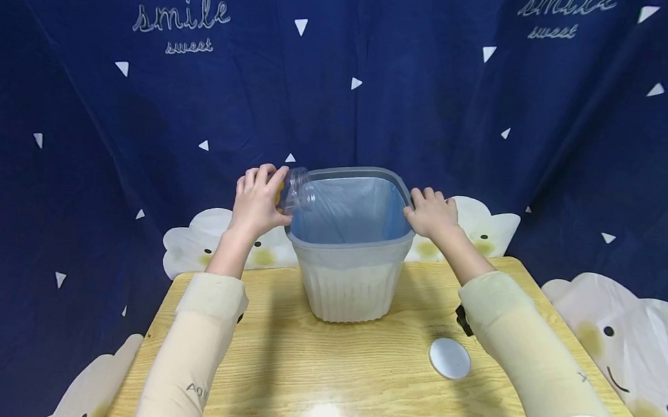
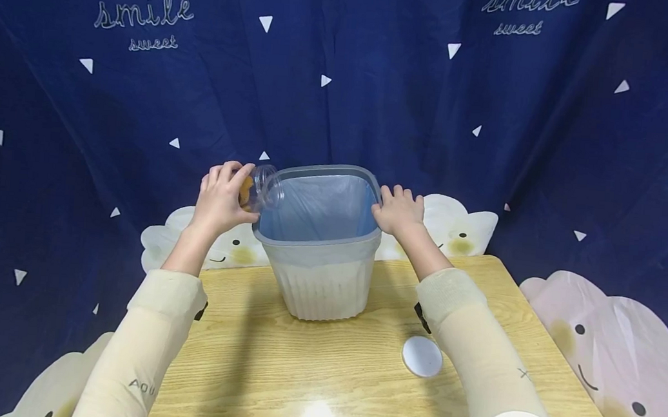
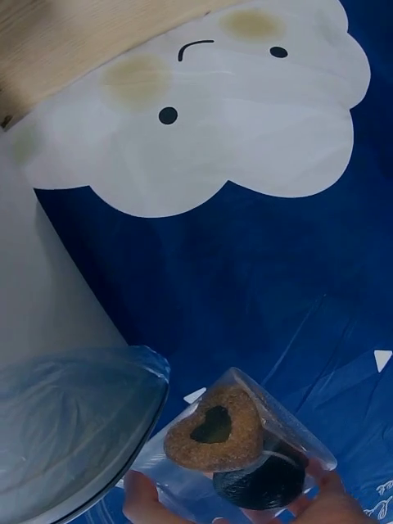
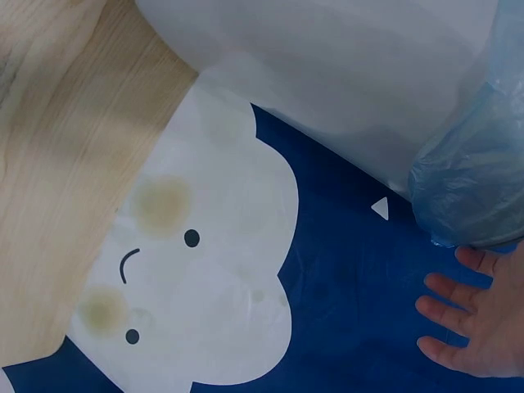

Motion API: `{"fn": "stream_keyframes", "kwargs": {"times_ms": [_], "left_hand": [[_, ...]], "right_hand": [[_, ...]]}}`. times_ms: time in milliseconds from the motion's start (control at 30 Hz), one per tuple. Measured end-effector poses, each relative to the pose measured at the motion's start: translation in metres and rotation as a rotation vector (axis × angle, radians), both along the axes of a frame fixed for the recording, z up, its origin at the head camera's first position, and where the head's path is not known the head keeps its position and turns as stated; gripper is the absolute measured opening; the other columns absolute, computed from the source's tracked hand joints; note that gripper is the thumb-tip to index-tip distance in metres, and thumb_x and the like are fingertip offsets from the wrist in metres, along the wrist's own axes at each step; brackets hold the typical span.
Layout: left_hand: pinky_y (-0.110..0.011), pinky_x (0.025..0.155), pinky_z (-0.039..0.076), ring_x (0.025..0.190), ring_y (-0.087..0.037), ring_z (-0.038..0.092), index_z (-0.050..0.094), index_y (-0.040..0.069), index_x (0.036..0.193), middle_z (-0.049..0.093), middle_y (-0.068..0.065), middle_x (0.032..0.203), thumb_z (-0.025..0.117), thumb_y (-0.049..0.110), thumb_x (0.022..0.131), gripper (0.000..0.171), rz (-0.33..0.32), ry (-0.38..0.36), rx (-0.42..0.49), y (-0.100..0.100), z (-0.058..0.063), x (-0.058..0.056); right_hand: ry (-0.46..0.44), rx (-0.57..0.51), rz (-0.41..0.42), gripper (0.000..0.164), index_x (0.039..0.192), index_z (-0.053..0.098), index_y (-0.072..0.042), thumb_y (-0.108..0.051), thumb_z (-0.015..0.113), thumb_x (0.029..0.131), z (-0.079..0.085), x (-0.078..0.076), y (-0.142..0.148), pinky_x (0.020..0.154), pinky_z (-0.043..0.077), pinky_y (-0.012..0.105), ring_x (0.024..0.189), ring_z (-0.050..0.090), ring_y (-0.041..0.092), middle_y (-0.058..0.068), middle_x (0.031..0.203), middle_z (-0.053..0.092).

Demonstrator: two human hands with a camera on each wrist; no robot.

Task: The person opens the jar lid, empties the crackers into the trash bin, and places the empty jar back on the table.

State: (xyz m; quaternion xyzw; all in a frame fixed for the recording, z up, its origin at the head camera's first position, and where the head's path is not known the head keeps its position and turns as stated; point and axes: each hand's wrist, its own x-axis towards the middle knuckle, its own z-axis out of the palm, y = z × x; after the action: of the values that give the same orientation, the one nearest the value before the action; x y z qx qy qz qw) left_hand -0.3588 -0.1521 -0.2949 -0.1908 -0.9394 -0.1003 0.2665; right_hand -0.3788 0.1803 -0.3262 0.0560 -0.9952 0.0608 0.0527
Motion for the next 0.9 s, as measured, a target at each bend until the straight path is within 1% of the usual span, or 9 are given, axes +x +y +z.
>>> {"fn": "stream_keyframes", "kwargs": {"times_ms": [167, 267, 367, 600, 700, 900], "left_hand": [[-0.052, 0.101, 0.026, 0.118, -0.036, 0.031, 0.040, 0.014, 0.134, 0.039, -0.014, 0.127, 0.085, 0.028, 0.057, 0.090, -0.003, -0.009, -0.037, 0.004, 0.004, 0.002], [-0.051, 0.101, 0.026, 0.118, -0.035, 0.031, 0.040, 0.013, 0.134, 0.039, -0.013, 0.126, 0.085, 0.027, 0.057, 0.090, -0.003, -0.006, -0.077, 0.006, 0.005, 0.002], [-0.051, 0.101, 0.026, 0.117, -0.035, 0.032, 0.041, 0.013, 0.134, 0.040, -0.013, 0.125, 0.084, 0.027, 0.057, 0.089, -0.008, 0.009, -0.121, 0.007, 0.005, 0.001], [-0.050, 0.097, 0.029, 0.113, -0.033, 0.035, 0.042, 0.014, 0.132, 0.041, -0.012, 0.123, 0.081, 0.027, 0.059, 0.084, -0.029, 0.073, -0.214, 0.010, 0.004, 0.000], [-0.049, 0.096, 0.029, 0.113, -0.033, 0.035, 0.042, 0.014, 0.132, 0.041, -0.012, 0.124, 0.082, 0.026, 0.058, 0.085, -0.035, 0.089, -0.243, 0.011, 0.005, 0.000], [-0.047, 0.096, 0.030, 0.113, -0.033, 0.035, 0.042, 0.014, 0.133, 0.041, -0.012, 0.127, 0.083, 0.028, 0.058, 0.087, -0.025, 0.105, -0.325, 0.013, 0.007, 0.000]], "right_hand": [[-0.002, 0.000, 0.002, 0.051, 0.134, 0.032, -0.003, -0.034, 0.033, 0.094, 0.000, 0.000, -0.001, 0.095, 0.026, 0.063, 0.119, 0.033, 0.043, 0.024, 0.131, 0.036], [-0.005, 0.000, 0.002, 0.051, 0.135, 0.031, -0.003, -0.033, 0.032, 0.094, 0.000, -0.001, 0.000, 0.095, 0.026, 0.063, 0.120, 0.032, 0.043, 0.025, 0.131, 0.036], [-0.007, 0.000, 0.001, 0.051, 0.135, 0.031, -0.003, -0.034, 0.031, 0.094, 0.000, -0.001, 0.000, 0.095, 0.026, 0.063, 0.120, 0.032, 0.043, 0.025, 0.131, 0.036], [-0.010, -0.005, 0.003, 0.051, 0.135, 0.031, -0.003, -0.034, 0.031, 0.094, 0.000, 0.000, -0.001, 0.097, 0.025, 0.063, 0.121, 0.031, 0.043, 0.024, 0.132, 0.035], [-0.012, -0.009, 0.003, 0.051, 0.135, 0.031, -0.003, -0.034, 0.032, 0.094, 0.000, 0.000, -0.001, 0.096, 0.025, 0.063, 0.121, 0.031, 0.043, 0.024, 0.133, 0.034], [-0.007, -0.009, 0.005, 0.051, 0.135, 0.031, -0.003, -0.034, 0.032, 0.094, 0.000, -0.001, 0.000, 0.095, 0.026, 0.063, 0.120, 0.031, 0.043, 0.025, 0.132, 0.035]]}}
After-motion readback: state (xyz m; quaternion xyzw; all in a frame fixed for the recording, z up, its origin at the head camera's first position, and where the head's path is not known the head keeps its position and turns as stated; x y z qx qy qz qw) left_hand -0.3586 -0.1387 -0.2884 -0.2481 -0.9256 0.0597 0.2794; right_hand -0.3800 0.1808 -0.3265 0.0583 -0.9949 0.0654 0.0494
